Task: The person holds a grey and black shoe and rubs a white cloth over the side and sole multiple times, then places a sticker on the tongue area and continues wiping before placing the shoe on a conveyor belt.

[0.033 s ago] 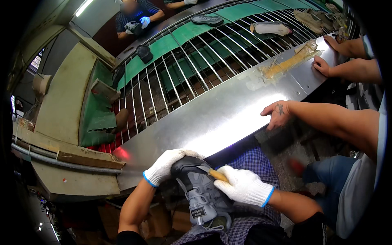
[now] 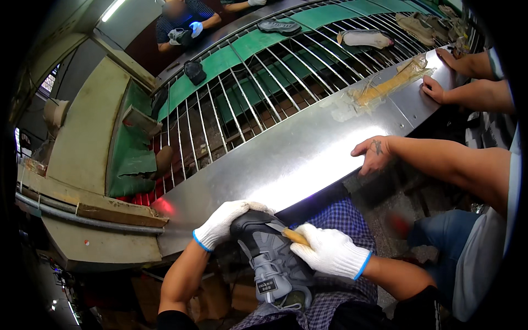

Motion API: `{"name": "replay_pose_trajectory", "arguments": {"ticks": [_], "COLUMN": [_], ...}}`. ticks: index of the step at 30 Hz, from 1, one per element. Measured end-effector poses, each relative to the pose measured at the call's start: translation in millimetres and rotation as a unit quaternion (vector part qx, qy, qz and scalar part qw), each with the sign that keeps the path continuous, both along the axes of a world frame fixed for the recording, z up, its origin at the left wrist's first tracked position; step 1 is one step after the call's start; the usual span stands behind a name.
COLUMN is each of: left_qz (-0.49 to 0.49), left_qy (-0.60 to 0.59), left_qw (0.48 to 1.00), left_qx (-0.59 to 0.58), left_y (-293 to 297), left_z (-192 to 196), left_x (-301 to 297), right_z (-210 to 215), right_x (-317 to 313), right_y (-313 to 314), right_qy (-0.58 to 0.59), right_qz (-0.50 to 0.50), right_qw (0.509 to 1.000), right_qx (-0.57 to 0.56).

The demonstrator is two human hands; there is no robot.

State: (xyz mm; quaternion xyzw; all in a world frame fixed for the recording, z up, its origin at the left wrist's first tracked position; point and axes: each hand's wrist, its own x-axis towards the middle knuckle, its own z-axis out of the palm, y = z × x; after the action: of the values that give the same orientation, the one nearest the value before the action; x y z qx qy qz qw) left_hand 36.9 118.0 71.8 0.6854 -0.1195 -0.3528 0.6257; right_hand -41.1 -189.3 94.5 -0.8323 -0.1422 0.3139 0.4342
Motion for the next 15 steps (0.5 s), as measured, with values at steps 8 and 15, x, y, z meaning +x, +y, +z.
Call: {"name": "replay_pose_trajectory", "arguments": {"ticks": [8, 15], "left_qz": [-0.034, -0.035], "left_qy": [-0.029, -0.046], "left_qw": [0.999, 0.998], "left_qx": [0.012, 0.021], "left_y": [-5.7, -4.2], "left_z": [5.5, 7.7], "left_x": [5.6, 8.5], "right_z": [-24.8, -22.4], "right_x": [-9.4, -19.3], "right_y": [-1.6, -30.6], "right_qy": [0.221, 0.153], "right_qz": [-0.079, -0.031], "right_qw": [0.955, 0.984], "right_qx": [0.179, 0.084]}}
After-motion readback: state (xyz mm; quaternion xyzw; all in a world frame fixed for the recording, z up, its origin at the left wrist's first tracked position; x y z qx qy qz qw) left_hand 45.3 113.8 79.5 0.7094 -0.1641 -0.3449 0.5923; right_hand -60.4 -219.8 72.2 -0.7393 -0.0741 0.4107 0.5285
